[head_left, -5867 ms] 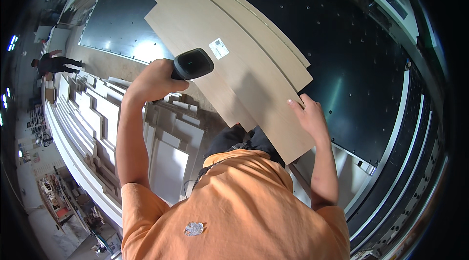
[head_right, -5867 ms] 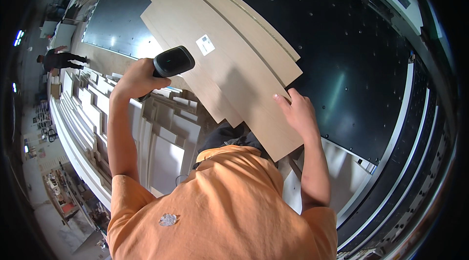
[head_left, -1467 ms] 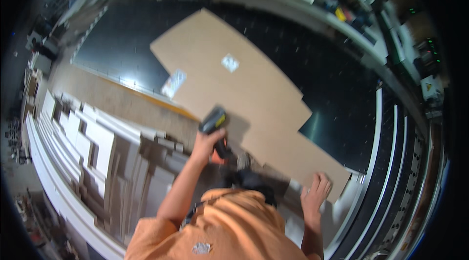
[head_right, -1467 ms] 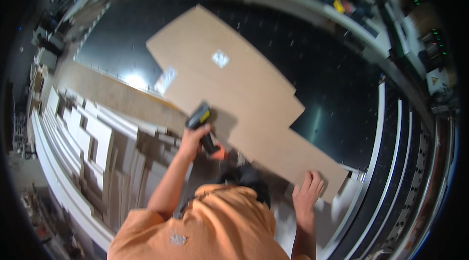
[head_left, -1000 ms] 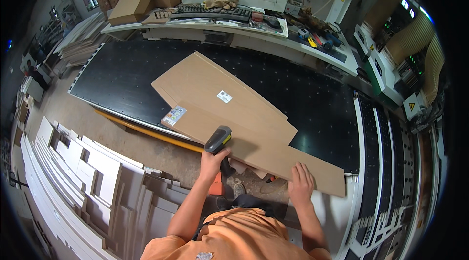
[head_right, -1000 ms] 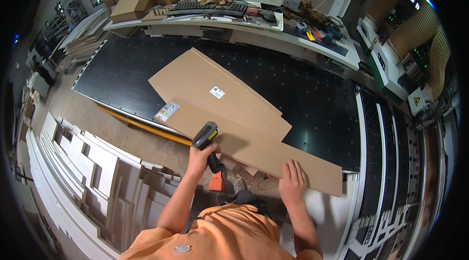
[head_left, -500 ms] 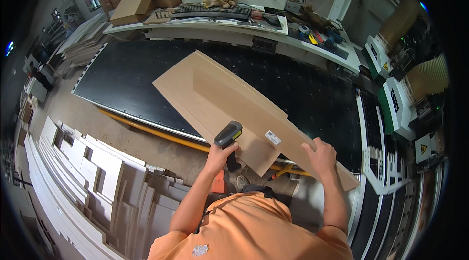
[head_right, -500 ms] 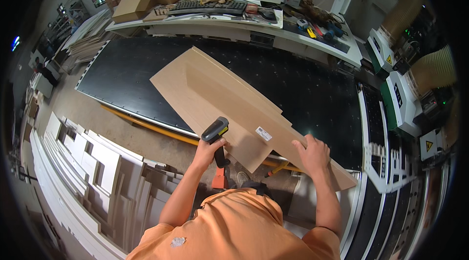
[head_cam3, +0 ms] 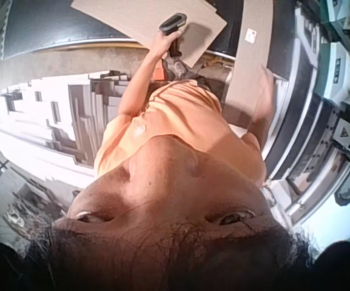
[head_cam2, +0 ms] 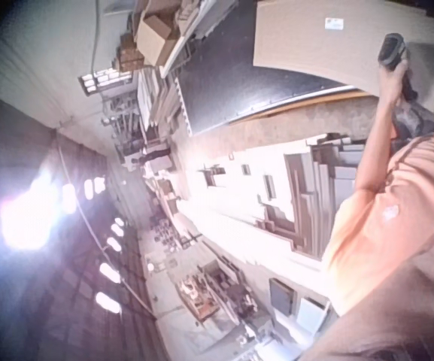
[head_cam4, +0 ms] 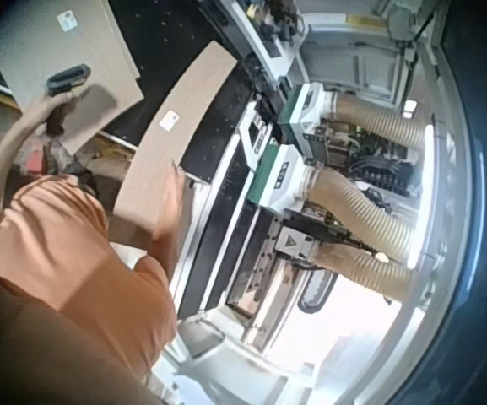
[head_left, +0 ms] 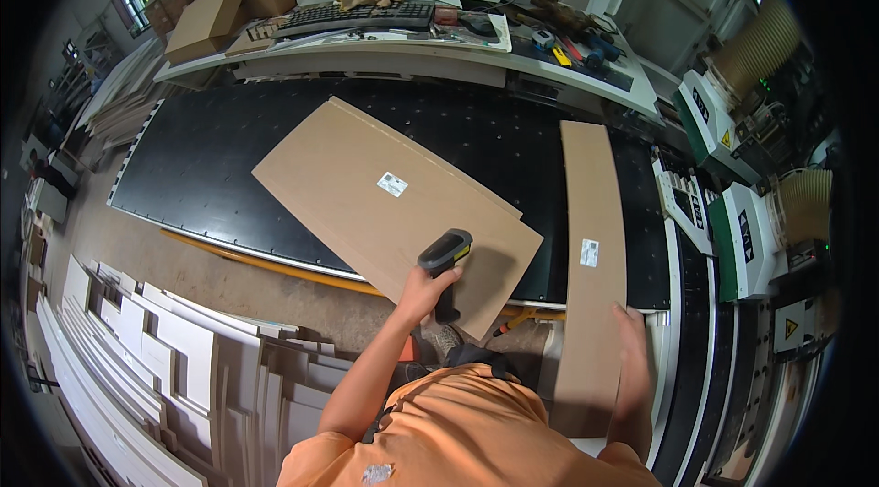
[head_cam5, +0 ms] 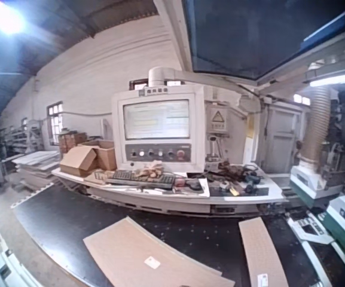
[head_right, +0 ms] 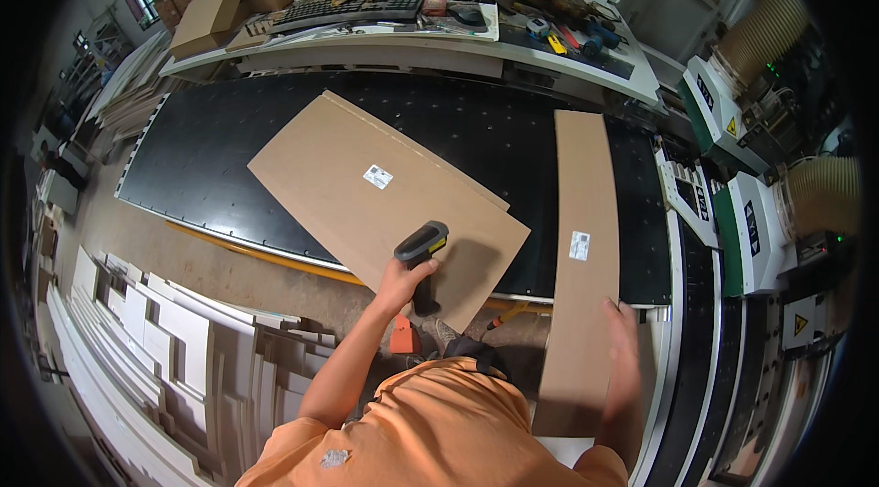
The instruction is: The person operates a manual pallet jack to move a stack of white wood panels across a workshop floor. They then pick up individual panels, hand one to a coworker, and place another on a conveyor belt while using a barcode scanner.
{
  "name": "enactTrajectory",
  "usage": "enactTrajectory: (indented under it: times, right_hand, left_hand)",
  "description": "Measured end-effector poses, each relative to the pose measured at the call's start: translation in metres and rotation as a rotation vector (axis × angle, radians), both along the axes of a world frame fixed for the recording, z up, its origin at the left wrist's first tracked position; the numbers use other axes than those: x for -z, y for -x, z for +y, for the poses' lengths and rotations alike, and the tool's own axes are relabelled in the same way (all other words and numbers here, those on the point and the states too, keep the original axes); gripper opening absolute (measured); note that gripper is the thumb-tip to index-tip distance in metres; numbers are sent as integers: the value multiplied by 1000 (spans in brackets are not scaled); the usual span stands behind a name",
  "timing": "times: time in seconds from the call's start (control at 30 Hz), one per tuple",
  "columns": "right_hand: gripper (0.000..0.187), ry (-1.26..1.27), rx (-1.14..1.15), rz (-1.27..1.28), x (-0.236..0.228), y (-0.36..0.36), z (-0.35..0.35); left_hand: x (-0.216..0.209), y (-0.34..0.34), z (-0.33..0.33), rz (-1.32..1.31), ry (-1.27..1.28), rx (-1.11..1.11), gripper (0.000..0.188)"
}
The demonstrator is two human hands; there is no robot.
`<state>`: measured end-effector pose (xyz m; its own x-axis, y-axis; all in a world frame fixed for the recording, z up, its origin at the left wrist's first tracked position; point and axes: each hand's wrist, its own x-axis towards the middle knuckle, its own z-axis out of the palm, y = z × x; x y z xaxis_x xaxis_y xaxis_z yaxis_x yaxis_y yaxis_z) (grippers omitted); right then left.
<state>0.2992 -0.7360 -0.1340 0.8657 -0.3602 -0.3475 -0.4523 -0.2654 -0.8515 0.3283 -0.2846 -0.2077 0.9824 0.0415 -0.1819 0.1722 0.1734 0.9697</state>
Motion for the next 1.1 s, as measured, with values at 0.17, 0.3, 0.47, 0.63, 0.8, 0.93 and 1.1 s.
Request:
enactTrajectory:
  times: [0.17, 0.3, 0.47, 0.63, 0.8, 0.93, 1.1]
  right_hand:
    - [29, 221, 150, -173, -5, -31, 21]
    - [30, -14, 234, -290, 30, -98, 52]
    - [31, -178, 419, -472, 88, -181, 106]
    - [36, -154, 530, -525, 108, -217, 165]
    - [40, -263, 673, -541, 120, -232, 239]
    - [43, -258, 769, -521, 111, -255, 268]
    - [43, -188, 194, -103, 96, -262, 260]
  left_hand:
    - [-5, -18, -12, 196, -41, -31, 29]
    - [2, -13, 24, 109, -75, -194, 24]
    - [28, -1, 104, 166, -222, -226, 26]
    - [37, 23, 175, 126, -209, -324, 28]
    - [39, 57, 237, 139, -219, -404, 28]
    - [42, 74, 256, 168, -199, -455, 29]
    - [46, 96, 272, 229, -202, -569, 30]
